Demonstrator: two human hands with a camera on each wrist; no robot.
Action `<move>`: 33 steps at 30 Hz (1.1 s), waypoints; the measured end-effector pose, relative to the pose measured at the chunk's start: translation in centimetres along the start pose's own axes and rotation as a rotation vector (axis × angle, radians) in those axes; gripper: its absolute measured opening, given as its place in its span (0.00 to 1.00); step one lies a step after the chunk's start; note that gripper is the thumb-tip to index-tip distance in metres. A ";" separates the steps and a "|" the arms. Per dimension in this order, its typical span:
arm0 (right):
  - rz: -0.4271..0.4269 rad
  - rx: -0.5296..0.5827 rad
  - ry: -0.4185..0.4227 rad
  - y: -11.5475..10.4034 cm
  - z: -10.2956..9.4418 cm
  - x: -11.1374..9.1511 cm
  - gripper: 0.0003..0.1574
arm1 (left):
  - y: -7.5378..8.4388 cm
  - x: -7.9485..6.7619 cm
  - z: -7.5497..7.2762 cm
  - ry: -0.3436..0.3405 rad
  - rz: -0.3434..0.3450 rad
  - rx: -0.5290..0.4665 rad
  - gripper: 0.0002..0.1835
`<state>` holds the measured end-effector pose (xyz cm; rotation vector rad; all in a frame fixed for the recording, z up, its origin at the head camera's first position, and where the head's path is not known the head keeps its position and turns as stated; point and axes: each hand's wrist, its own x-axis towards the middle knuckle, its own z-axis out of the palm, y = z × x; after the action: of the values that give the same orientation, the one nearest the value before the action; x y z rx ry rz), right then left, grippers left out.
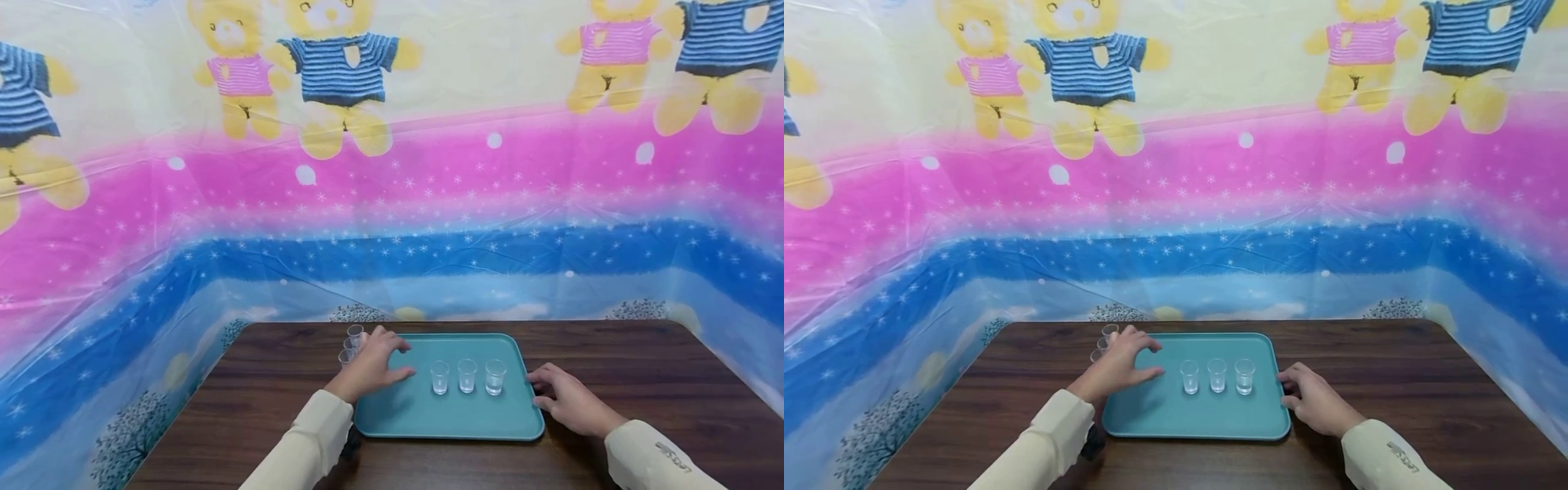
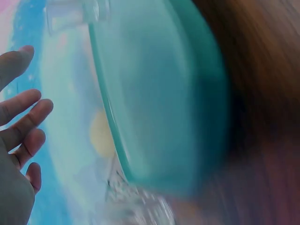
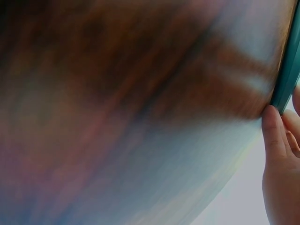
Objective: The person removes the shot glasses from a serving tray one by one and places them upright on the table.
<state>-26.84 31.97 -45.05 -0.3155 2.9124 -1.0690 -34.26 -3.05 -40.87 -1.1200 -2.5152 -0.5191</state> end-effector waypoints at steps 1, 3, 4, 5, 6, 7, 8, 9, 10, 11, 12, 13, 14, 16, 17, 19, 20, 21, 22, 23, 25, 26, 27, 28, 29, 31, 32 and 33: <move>-0.001 0.002 0.000 0.0 0.0 0.0 0.21 | 0.4 0.3 0.1 -0.011 0.007 -0.006 0.20; -0.006 0.003 -0.004 0.1 0.0 0.1 0.21 | 1.2 0.8 0.4 -0.036 0.013 -0.008 0.21; -0.007 0.006 -0.005 0.1 0.1 0.1 0.21 | 1.6 1.1 0.5 -0.048 0.014 -0.003 0.21; -0.008 0.007 -0.008 0.1 0.1 0.1 0.21 | 1.9 1.3 0.7 -0.057 0.014 -0.007 0.21; -0.006 0.010 -0.010 0.1 0.1 0.1 0.21 | 2.2 1.5 0.8 -0.065 0.015 -0.004 0.21; -0.004 0.014 -0.013 0.1 0.1 0.1 0.21 | 2.4 1.7 1.0 -0.072 0.015 -0.002 0.21; -0.005 0.015 -0.016 0.1 0.1 0.1 0.21 | 2.6 1.8 1.1 -0.078 0.015 0.002 0.20; -0.001 0.018 -0.016 0.1 0.1 0.1 0.21 | 2.8 2.0 1.2 -0.082 0.013 0.001 0.20; 0.001 0.022 -0.017 0.0 0.2 0.1 0.21 | 3.0 2.1 1.3 -0.089 0.009 0.005 0.20; 0.002 0.022 -0.017 0.0 0.2 0.2 0.21 | 3.1 2.1 1.5 -0.093 0.004 0.003 0.19; 0.001 0.021 -0.018 0.0 0.2 0.2 0.21 | 3.2 2.2 1.6 -0.099 -0.001 0.005 0.19; 0.000 0.021 -0.018 0.0 0.2 0.2 0.21 | 3.2 2.2 1.6 -0.104 -0.007 0.002 0.18; -0.002 0.018 -0.018 -0.1 0.3 0.2 0.21 | 3.3 2.3 1.7 -0.110 -0.013 -0.001 0.17; -0.003 0.015 -0.015 -0.1 0.3 0.3 0.21 | 3.3 2.3 1.8 -0.120 -0.025 -0.012 0.15; -0.005 0.011 -0.015 -0.2 0.3 0.3 0.21 | 3.4 2.3 1.8 -0.122 -0.029 -0.019 0.14; -0.007 0.008 -0.014 -0.2 0.3 0.3 0.21 | 3.4 2.3 1.9 -0.122 -0.033 -0.031 0.13; -0.009 0.006 -0.013 -0.2 0.3 0.2 0.21 | 3.5 2.3 1.9 -0.122 -0.034 -0.033 0.13; -0.011 0.005 -0.014 -0.2 0.3 0.2 0.21 | 3.5 2.3 1.8 -0.122 -0.036 -0.038 0.13; -0.014 0.004 -0.015 -0.2 0.2 0.2 0.21 | 3.5 2.3 1.8 -0.118 -0.040 -0.044 0.14; -0.018 0.003 -0.018 -0.2 0.2 0.2 0.21 | 3.5 2.3 1.8 -0.114 -0.043 -0.044 0.14; -0.022 0.005 -0.021 -0.2 0.2 0.2 0.21 | 3.5 2.2 1.6 -0.104 -0.047 -0.048 0.14; -0.021 0.004 -0.021 -0.2 0.1 0.2 0.22 | 3.4 2.2 1.5 -0.099 -0.050 -0.049 0.15; -0.021 0.002 -0.020 -0.1 0.1 0.1 0.22 | 3.4 2.2 1.4 -0.093 -0.055 -0.050 0.15; -0.018 0.001 -0.018 -0.1 0.1 0.1 0.22 | 3.3 2.1 1.3 -0.086 -0.058 -0.052 0.15; -0.015 0.000 -0.016 -0.1 0.1 0.1 0.22 | 3.2 2.1 1.1 -0.080 -0.061 -0.049 0.15; -0.007 -0.002 -0.009 0.0 0.0 0.0 0.22 | 2.9 1.9 0.7 -0.068 -0.067 -0.049 0.14; -0.003 -0.002 -0.007 0.0 -0.1 0.0 0.22 | 2.7 1.8 0.5 -0.060 -0.074 -0.044 0.14; -0.001 -0.002 -0.005 0.0 -0.1 -0.1 0.22 | 2.5 1.6 0.3 -0.051 -0.078 -0.039 0.14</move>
<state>-26.79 32.06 -45.01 -0.3196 2.9089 -1.0640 -33.42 -0.28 -39.92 -1.0648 -2.6122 -0.5689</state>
